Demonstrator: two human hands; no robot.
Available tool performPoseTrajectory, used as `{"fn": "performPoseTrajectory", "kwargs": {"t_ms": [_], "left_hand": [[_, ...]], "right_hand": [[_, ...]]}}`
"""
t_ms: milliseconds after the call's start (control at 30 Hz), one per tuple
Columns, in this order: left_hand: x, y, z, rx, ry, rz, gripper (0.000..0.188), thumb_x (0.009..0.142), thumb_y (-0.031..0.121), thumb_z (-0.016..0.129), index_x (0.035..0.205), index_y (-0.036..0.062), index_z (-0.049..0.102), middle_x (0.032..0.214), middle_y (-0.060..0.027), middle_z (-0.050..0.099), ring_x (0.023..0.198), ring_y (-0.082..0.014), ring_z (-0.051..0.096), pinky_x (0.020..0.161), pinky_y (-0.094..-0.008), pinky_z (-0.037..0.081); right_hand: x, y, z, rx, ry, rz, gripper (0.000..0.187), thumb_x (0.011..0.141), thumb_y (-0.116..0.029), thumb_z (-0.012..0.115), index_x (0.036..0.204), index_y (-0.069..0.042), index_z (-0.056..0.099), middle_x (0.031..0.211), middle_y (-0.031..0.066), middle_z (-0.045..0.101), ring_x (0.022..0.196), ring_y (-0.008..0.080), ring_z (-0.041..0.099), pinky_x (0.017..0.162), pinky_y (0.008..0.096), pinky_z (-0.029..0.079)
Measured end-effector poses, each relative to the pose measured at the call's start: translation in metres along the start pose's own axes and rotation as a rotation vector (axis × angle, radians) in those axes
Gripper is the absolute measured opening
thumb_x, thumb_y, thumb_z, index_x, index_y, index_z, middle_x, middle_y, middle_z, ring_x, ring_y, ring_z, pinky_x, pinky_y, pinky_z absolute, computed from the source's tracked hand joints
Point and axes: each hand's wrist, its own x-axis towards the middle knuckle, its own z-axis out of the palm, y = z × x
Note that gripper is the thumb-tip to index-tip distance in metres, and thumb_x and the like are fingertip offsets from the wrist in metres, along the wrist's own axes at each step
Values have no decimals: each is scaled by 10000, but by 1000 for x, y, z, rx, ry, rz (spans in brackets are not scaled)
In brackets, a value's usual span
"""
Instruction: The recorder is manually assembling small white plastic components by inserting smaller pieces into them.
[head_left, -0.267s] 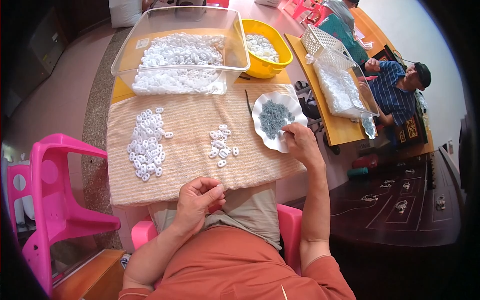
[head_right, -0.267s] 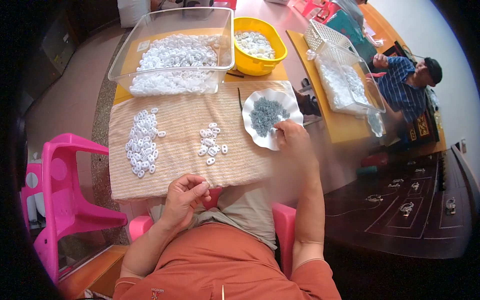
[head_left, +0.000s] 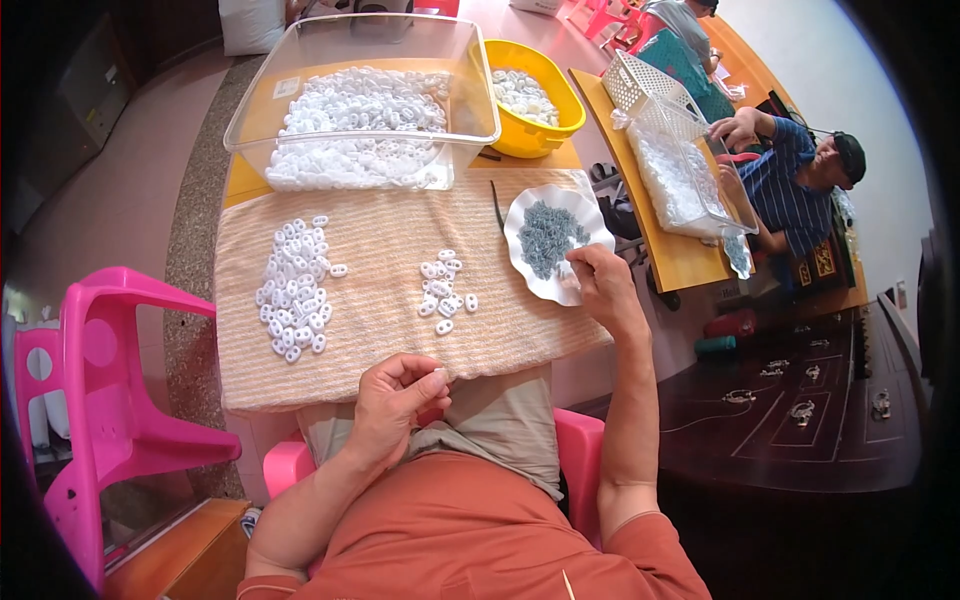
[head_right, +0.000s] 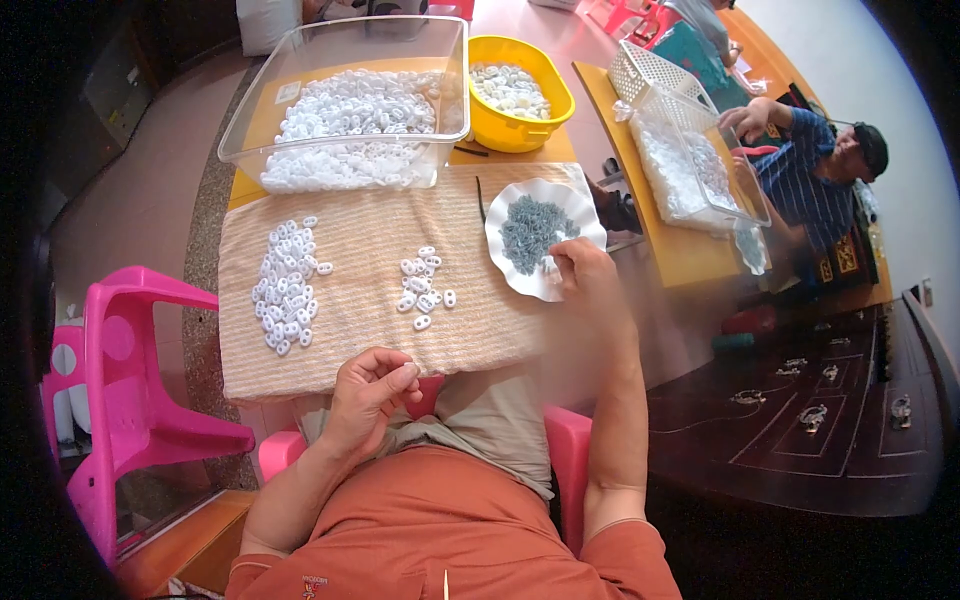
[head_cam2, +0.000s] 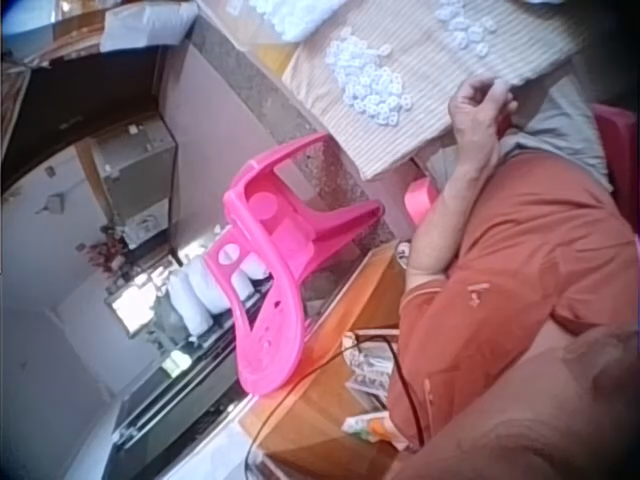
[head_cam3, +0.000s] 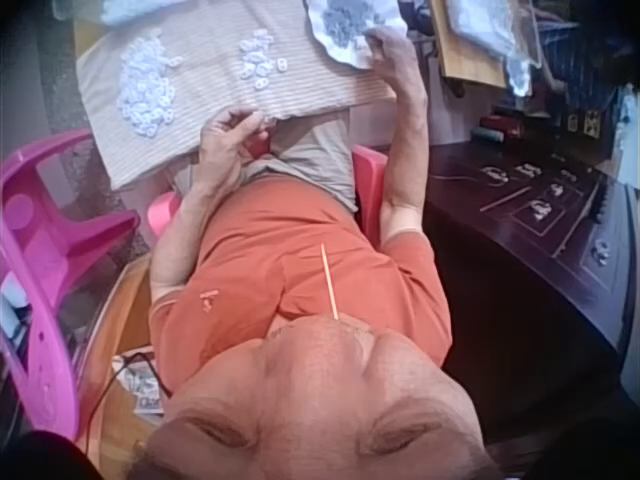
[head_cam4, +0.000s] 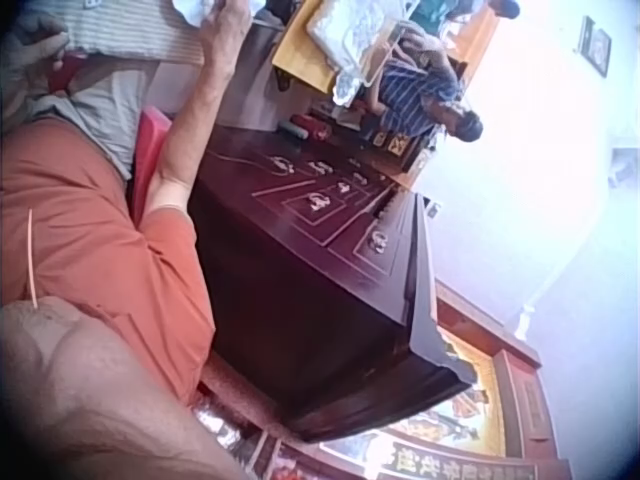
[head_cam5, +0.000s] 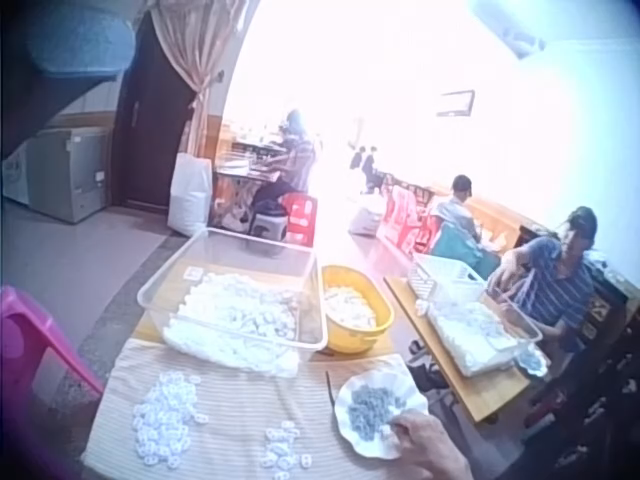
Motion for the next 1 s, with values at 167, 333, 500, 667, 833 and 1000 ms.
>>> {"fn": "performPoseTrajectory", "kwargs": {"t_ms": [167, 333, 500, 667, 833, 1000], "left_hand": [[1, -2, -1, -7, 17, 0, 106, 864, 34, 645, 965, 26, 613, 848, -59, 648, 749, -119, 627, 690, -253, 550], [5, -6, -5, -31, 21, 84, 128, 869, 42, 645, 993, 20, 627, 862, -68, 661, 753, -114, 637, 686, -253, 565], [4, -4, -4, -52, 36, 49, 128, 865, 18, 638, 992, 28, 626, 860, -59, 653, 763, -121, 639, 698, -262, 567], [2, -4, -2, -44, 46, 34, 129, 870, 56, 649, 997, 36, 632, 856, -57, 663, 754, -115, 646, 687, -245, 569], [1, -3, -3, -49, 18, 7, 116, 875, 67, 648, 985, 46, 623, 858, -44, 665, 753, -103, 646, 665, -228, 558], [2, -3, -3, -116, -25, 13, 121, 872, 73, 654, 987, 50, 621, 854, -44, 664, 750, -106, 645, 658, -218, 546]], "right_hand": [[-6, -3, 5, 43, 57, 47, 95, 861, -31, 597, 932, 29, 615, 816, 134, 636, 720, 208, 617, 668, 294, 477], [-20, -32, 8, 346, 55, 187, 74, 911, -65, 581, 903, 3, 607, 759, 0, 577, 664, 59, 524, 596, 213, 437], [-32, -47, 22, 717, 33, 189, 88, 917, -65, 580, 921, 23, 591, 785, 23, 556, 651, 73, 523, 581, 211, 443], [-43, -71, 42, 1067, -132, 222, 133, 912, -108, 605, 910, 24, 589, 814, 48, 558, 645, 98, 539, 573, 233, 465], [-56, -97, 57, 1195, -348, 361, 135, 909, -115, 609, 894, 19, 591, 846, 63, 556, 642, 99, 542, 567, 232, 470], [-58, -114, 63, 1159, -511, 317, 129, 907, -107, 611, 895, 21, 614, 855, 54, 581, 669, 84, 548, 587, 213, 461]]}}
